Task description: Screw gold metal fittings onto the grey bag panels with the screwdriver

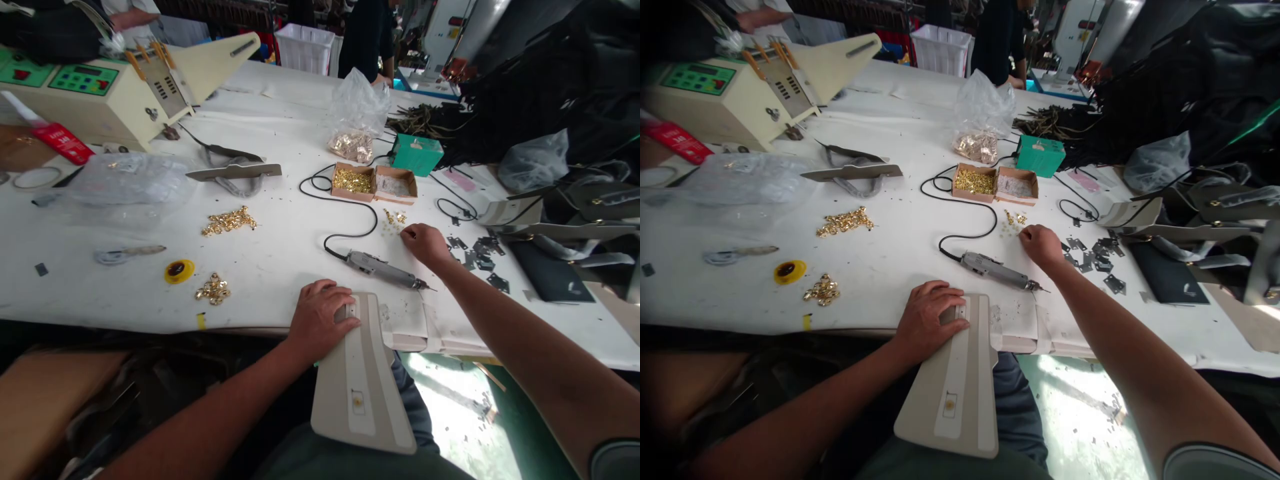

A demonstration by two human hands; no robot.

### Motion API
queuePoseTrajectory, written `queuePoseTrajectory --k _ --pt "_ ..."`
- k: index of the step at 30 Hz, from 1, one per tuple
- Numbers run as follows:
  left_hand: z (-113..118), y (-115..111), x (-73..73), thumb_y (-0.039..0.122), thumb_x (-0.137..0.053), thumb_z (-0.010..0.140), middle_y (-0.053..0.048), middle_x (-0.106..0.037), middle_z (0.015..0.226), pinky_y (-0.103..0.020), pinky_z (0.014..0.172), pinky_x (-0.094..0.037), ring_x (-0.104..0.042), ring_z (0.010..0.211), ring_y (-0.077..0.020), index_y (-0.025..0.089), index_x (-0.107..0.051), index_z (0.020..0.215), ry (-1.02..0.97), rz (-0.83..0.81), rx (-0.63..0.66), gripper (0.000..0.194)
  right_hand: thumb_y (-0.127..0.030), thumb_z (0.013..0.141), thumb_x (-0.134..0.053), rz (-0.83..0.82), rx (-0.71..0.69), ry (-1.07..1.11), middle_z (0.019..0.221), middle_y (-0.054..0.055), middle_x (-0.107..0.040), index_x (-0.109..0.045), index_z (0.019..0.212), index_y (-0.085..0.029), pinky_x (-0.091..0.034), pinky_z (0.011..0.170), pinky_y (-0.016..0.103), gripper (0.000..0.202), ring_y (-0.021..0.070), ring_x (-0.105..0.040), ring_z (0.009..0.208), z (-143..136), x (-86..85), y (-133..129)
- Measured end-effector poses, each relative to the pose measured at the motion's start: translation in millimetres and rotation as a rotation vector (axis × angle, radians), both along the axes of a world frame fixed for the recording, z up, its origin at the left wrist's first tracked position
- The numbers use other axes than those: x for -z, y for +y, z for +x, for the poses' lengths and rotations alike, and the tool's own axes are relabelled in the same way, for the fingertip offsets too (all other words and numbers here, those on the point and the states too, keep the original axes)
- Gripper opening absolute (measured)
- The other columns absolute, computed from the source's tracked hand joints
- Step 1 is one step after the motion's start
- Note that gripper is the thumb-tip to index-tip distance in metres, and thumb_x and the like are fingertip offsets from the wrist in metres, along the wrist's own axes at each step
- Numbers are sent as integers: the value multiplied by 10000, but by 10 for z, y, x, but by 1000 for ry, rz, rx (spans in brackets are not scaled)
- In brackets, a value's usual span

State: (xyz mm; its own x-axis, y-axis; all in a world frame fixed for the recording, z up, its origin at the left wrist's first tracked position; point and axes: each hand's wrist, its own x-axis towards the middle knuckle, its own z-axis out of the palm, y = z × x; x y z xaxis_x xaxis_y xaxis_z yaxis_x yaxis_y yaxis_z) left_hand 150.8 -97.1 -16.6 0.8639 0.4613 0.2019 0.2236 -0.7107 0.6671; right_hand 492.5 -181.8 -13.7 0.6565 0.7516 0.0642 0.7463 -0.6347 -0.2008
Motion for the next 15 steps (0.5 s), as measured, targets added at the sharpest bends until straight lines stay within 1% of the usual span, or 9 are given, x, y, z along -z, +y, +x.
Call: queuePoseTrajectory --k 2,4,6,7,9,11,13,14,15 --pt "0 -9 -4 360 -878 761 11 -770 1238 -511 1090 -401 -567 1273 -308 278 -764 1066 0 3 1 336 -358 929 -516 22 27 -8 1032 149 -767 -779 988 -168 -424 731 339 330 267 -661 878 0 -12 -16" --pt "-1 -16 3 379 -873 773 20 -768 1243 -500 1094 -391 -560 1281 -296 273 -756 1073 -1 10 8 339 -361 920 -535 74 57 -16 1010 148 -767 -770 998 -172 -427 720 349 311 272 -662 853 -27 -77 -45" --pt "-3 -20 22 394 -868 782 26 -762 1254 -493 1098 -382 -550 1289 -288 272 -750 1080 4 13 16 343 -365 923 -550 151 69 24 911 124 -761 -756 988 -184 -436 707 353 282 259 -657 781 -136 -206 -100" --pt "-4 -21 34 402 -867 783 28 -759 1260 -490 1098 -379 -546 1291 -286 272 -748 1082 6 14 19 347 -374 928 -559 189 59 82 840 101 -748 -747 983 -190 -442 696 350 269 246 -650 732 -237 -289 -141" --pt "-5 -24 56 414 -864 788 29 -756 1266 -484 1092 -381 -543 1291 -283 273 -746 1086 7 22 21 351 -423 932 -593 243 8 267 711 45 -695 -729 964 -206 -451 657 333 259 211 -624 631 -545 -455 -251" --pt "-3 -27 70 420 -865 789 27 -755 1269 -480 1085 -385 -544 1287 -282 272 -745 1095 6 35 21 360 -483 934 -616 224 -104 492 686 11 -663 -713 953 -225 -450 614 312 276 185 -598 592 -954 -560 -375" --pt "0 -32 75 423 -868 785 18 -755 1269 -483 1077 -390 -548 1283 -285 270 -745 1100 10 53 21 371 -481 957 -600 194 -264 647 774 10 -679 -698 940 -237 -465 645 307 264 176 -612 655 -1364 -563 -481" --pt "1 -34 74 426 -868 784 11 -756 1267 -485 1072 -393 -550 1281 -289 268 -745 1102 12 59 22 376 -452 970 -589 183 -336 681 837 15 -690 -693 933 -238 -476 695 309 241 179 -631 724 -1537 -530 -519" --pt "1 -36 72 429 -865 787 4 -756 1267 -487 1065 -398 -551 1280 -291 265 -744 1104 15 64 25 377 -421 979 -579 183 -371 694 878 17 -692 -687 923 -238 -478 736 313 219 181 -639 778 -1676 -481 -544"
